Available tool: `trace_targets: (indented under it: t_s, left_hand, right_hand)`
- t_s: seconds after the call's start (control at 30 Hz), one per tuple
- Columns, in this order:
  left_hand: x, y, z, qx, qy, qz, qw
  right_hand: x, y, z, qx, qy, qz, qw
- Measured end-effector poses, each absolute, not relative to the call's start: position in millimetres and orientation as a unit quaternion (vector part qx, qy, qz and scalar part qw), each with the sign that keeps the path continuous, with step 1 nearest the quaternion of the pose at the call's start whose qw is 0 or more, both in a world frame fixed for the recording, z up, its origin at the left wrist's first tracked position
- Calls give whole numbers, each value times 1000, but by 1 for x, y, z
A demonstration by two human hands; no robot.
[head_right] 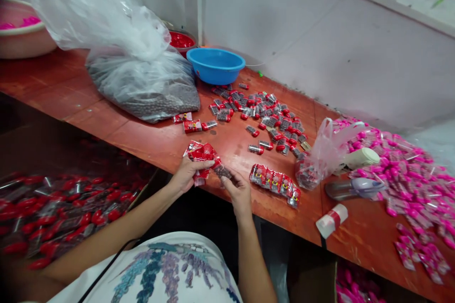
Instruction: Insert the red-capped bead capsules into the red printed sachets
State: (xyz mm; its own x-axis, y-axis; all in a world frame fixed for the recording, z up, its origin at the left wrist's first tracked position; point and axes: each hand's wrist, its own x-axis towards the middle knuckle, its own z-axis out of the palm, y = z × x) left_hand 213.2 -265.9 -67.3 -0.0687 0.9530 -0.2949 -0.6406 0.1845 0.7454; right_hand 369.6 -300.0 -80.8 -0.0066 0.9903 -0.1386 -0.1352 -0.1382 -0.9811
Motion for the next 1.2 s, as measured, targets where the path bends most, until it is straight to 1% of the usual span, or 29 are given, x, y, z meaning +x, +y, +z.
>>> trace_targets:
  t_s: [0.23, 0.47, 0.53, 0.63, 0.67, 0.7, 0.83, 0.9, 1.0, 1.07, 1.13, 1.2]
  left_hand:
    - [215, -268, -67, 230, 417, 569, 670]
    - [216, -268, -69, 219, 416, 559, 683]
    - [216, -269, -71, 219, 420, 565, 676]
    - [217, -269, -72, 236, 435, 566, 660]
    - [218, -270, -72, 243, 439, 564, 656]
    - [218, -270, -72, 251, 441, 560, 656]
    - [219, -271, -69, 277, 434, 531, 673]
    - [220, -271, -69, 287, 434, 519, 678]
    - [222, -271, -69, 297, 451, 512, 668]
    - [224, -271, -69, 303, 467, 500, 663]
    - [226, -271, -68, 305, 472, 488, 668]
    - [228, -271, -66, 294, 468, 501, 666]
  right_hand:
    - [373, -303, -78, -511, -447, 537, 500]
    - [368, -305, -87, -487, -352, 614, 512]
    - [366, -307, -88, -491, -380, 587, 519]
    - [362, -311, -92, -508, -441, 505, 541]
    - [361, -312, -93, -512, -443, 494, 545]
    - [360, -313, -94, -514, -431, 501, 546]
    - [360, -314, -98, -491, -345, 602, 527]
    - [360, -313, -99, -483, -351, 600, 532]
    - [360, -313, -99, -487, -387, 544, 563]
    - [360, -313, -101, -485, -391, 529, 576]
    - [361, -314, -103, -475, -367, 555, 575]
    - [362, -314, -105, -466, -333, 593, 566]
